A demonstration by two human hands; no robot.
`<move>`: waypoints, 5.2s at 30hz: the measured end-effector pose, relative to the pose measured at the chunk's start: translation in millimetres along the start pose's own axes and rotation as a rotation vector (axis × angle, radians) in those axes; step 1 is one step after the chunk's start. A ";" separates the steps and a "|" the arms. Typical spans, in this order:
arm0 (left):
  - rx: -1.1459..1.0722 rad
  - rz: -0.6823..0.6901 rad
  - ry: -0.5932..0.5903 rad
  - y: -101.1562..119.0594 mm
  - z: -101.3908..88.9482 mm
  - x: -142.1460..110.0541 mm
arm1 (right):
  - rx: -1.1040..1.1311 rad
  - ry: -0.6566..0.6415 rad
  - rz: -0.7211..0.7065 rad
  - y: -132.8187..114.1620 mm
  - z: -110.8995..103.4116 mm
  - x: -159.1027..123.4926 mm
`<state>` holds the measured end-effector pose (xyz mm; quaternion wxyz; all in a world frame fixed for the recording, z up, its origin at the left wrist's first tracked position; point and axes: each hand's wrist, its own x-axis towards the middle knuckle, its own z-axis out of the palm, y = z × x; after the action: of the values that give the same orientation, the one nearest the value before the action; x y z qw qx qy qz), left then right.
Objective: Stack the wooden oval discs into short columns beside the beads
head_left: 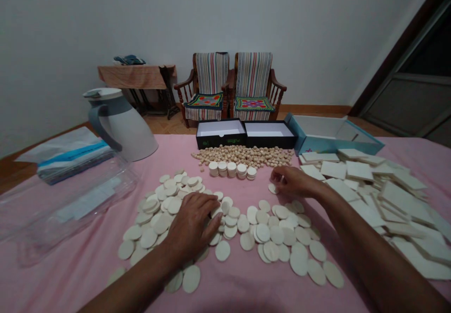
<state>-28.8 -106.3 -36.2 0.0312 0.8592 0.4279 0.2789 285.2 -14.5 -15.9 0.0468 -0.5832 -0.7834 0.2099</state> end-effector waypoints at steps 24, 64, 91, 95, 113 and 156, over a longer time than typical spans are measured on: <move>0.016 -0.013 -0.036 1.4 -1.0 1.9 | -0.017 0.388 -0.119 -49.0 9.2 31.9; 0.015 -0.011 -0.033 1.7 -2.7 1.3 | -0.077 0.356 -0.144 -44.4 11.9 42.5; 0.013 -0.015 -0.021 1.9 -1.7 0.9 | -0.049 0.242 -0.140 -61.2 3.2 5.2; 0.009 -0.022 -0.029 1.2 -1.6 1.3 | 0.000 -0.090 -0.253 -74.0 7.9 -26.3; 0.012 -0.014 -0.030 1.4 -1.3 0.9 | 0.356 -0.022 -0.237 -41.5 14.0 -6.0; 0.061 -0.001 -0.048 3.9 -2.2 1.0 | 0.218 0.265 -0.294 -71.6 45.8 -37.6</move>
<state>-26.6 -108.4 -32.8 0.0155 0.8659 0.4357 0.2453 218.5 -78.7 -23.7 0.2423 -0.4765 -0.8197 0.2059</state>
